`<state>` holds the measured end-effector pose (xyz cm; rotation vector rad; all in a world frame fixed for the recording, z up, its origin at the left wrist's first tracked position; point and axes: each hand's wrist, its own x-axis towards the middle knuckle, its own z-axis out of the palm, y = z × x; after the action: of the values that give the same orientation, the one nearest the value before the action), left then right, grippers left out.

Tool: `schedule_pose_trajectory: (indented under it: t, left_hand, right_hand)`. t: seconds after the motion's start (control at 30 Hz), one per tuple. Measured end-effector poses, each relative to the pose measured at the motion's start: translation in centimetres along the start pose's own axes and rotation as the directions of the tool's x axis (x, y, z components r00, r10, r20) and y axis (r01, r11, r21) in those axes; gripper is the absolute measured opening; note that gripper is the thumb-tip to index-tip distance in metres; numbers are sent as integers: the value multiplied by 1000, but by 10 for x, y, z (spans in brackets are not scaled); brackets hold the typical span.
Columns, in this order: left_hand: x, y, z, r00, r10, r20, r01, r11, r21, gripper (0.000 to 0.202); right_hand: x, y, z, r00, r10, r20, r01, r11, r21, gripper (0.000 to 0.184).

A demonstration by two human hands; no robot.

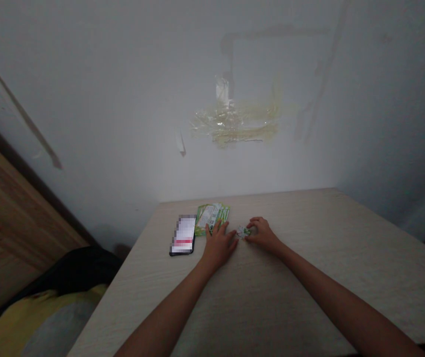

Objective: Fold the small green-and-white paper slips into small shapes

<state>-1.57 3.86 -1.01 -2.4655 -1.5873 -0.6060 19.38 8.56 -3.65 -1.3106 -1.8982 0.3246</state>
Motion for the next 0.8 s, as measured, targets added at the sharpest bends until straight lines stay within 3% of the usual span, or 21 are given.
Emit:
schedule_pose_trajectory:
  t: [0.13,0.33,0.43,0.6,0.8]
  left_hand:
    - [0,1,-2,1000,11,4,-10,1000,-14,32]
    - [0,-1,-2,1000,27,3,-26,1000,-13,35]
    - [0,-1,-1,999,31,14,-31,999,-13,38]
    - [1,-1,1,1000,11,14,-11,1000,-9,43]
    - [2,-1,1,1000,-7,-1,7,999,-40,50]
  right_hand:
    - [-1,1,-4,999,-46,-7,46,998,44,33]
    - [-2,-3,-9,999,11,37,-15,994,108,32]
    - [-2,-5,-12,1000,26,0,-26,990,137,33]
    - [-2,-8,-17,990,-118,-82,125,987,97,26]
    - [-1,-9,-15,966,-256,22,257,966,-35,29]
